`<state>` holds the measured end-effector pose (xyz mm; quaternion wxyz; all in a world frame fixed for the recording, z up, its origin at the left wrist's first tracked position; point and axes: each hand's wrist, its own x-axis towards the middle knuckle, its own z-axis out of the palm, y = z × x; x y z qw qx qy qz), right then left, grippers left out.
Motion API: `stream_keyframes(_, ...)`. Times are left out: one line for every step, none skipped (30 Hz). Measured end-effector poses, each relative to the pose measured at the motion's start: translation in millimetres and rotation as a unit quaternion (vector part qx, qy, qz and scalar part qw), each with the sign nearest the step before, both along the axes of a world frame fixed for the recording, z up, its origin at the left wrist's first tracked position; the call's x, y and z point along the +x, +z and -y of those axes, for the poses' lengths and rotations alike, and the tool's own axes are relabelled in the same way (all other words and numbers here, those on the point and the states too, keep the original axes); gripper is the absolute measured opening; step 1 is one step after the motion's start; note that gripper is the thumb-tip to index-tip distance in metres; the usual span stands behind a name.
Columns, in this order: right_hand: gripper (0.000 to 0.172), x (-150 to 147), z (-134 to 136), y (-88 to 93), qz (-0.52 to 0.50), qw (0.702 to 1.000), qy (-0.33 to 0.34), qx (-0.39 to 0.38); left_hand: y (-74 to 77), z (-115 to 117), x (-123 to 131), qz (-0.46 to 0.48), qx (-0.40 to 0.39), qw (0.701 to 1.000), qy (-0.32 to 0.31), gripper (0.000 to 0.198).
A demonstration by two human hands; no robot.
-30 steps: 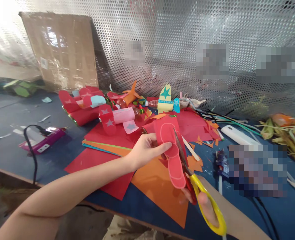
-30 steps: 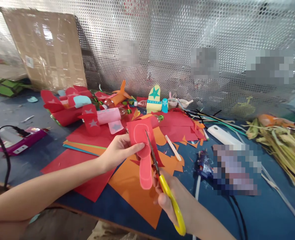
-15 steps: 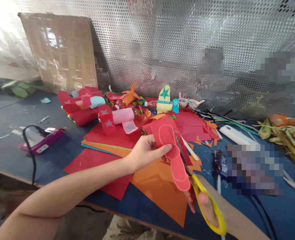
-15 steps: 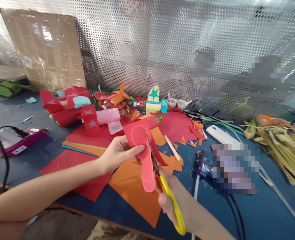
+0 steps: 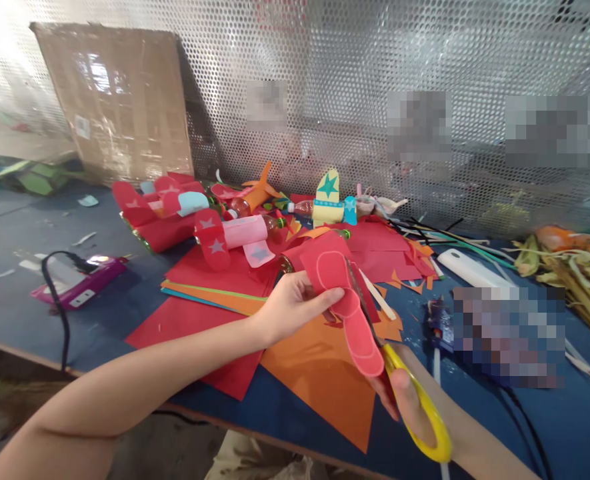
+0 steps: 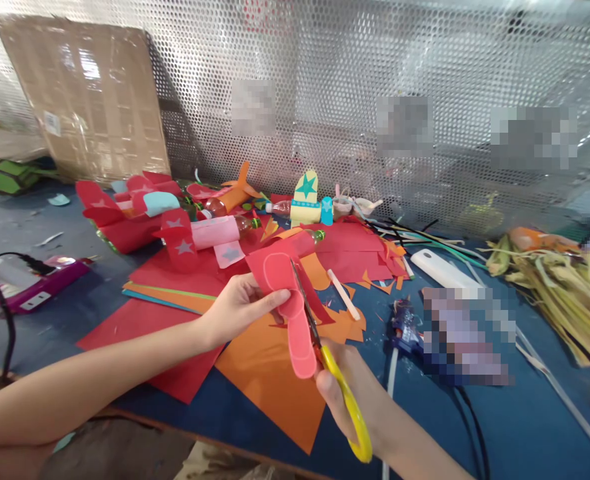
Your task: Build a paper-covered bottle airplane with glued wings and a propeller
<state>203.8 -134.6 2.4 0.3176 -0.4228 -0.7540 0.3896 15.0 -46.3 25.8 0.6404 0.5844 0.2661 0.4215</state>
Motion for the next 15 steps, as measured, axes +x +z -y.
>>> stream_keyframes(0.050, -1, 0, 1.4, -0.005, 1.000, -0.003, 0.003, 0.1, 0, 0, 0.001, -0.003, 1.000, 0.000, 0.035)
stream_keyframes(0.050, -1, 0, 2.1, -0.007, 1.000, -0.006, 0.006, 0.1, 0, 1, 0.002, -0.007, 1.000, -0.001, 0.035)
stream_keyframes(0.049, -1, 1, 2.1, -0.007, 1.000, -0.008, 0.009, 0.0, 0, 1, 0.002, -0.010, 1.000, -0.002, 0.036)
stream_keyframes(0.048, -1, 1, 1.6, -0.005, 1.000, -0.009, 0.010, -0.1, 0, 1, 0.001, -0.012, 1.000, -0.002, 0.036)
stream_keyframes(0.048, -1, 1, 0.7, -0.002, 1.000, -0.009, 0.009, -0.4, 0, 1, 0.000, -0.014, 1.000, -0.001, 0.036)
stream_keyframes(0.049, 0, 2, -0.5, 0.000, 1.000, -0.009, 0.007, -0.6, 0, 1, -0.003, -0.014, 1.000, 0.001, 0.036)
stream_keyframes(0.049, 0, 2, -1.7, -0.001, 1.000, -0.011, 0.004, -0.8, 0, 1, -0.005, -0.014, 1.000, 0.003, 0.036)
stream_keyframes(0.050, 0, 2, -3.1, -0.003, 1.000, -0.012, 0.003, -1.0, 0, 1, -0.007, -0.013, 1.000, 0.005, 0.036)
stream_keyframes(0.051, 1, 2, -4.5, -0.004, 1.000, -0.013, 0.001, -1.1, 0, 1, -0.009, -0.012, 1.000, 0.007, 0.036)
stream_keyframes(0.052, 1, 2, -6.0, -0.004, 1.000, -0.014, -0.002, -1.1, 0, 1, -0.009, -0.011, 1.000, 0.006, 0.036)
stream_keyframes(0.052, 2, 2, -7.6, -0.005, 1.000, -0.015, -0.006, -1.1, 0, 1, -0.007, -0.011, 1.000, 0.004, 0.036)
stream_keyframes(0.052, 2, 2, -9.3, -0.005, 1.000, -0.017, -0.012, -1.0, 0, 1, -0.005, -0.011, 1.000, 0.003, 0.036)
stream_keyframes(0.052, 3, 3, -11.0, -0.005, 1.000, -0.019, -0.018, -0.8, 0, 1, -0.004, -0.011, 1.000, 0.002, 0.036)
stream_keyframes(0.052, 3, 3, -12.7, -0.006, 0.999, -0.022, -0.023, -0.7, 0, 1, -0.003, -0.012, 1.000, 0.002, 0.036)
stream_keyframes(0.053, 3, 3, -14.4, -0.007, 0.999, -0.025, -0.024, -0.6, 0, 1, -0.003, -0.013, 1.000, 0.002, 0.036)
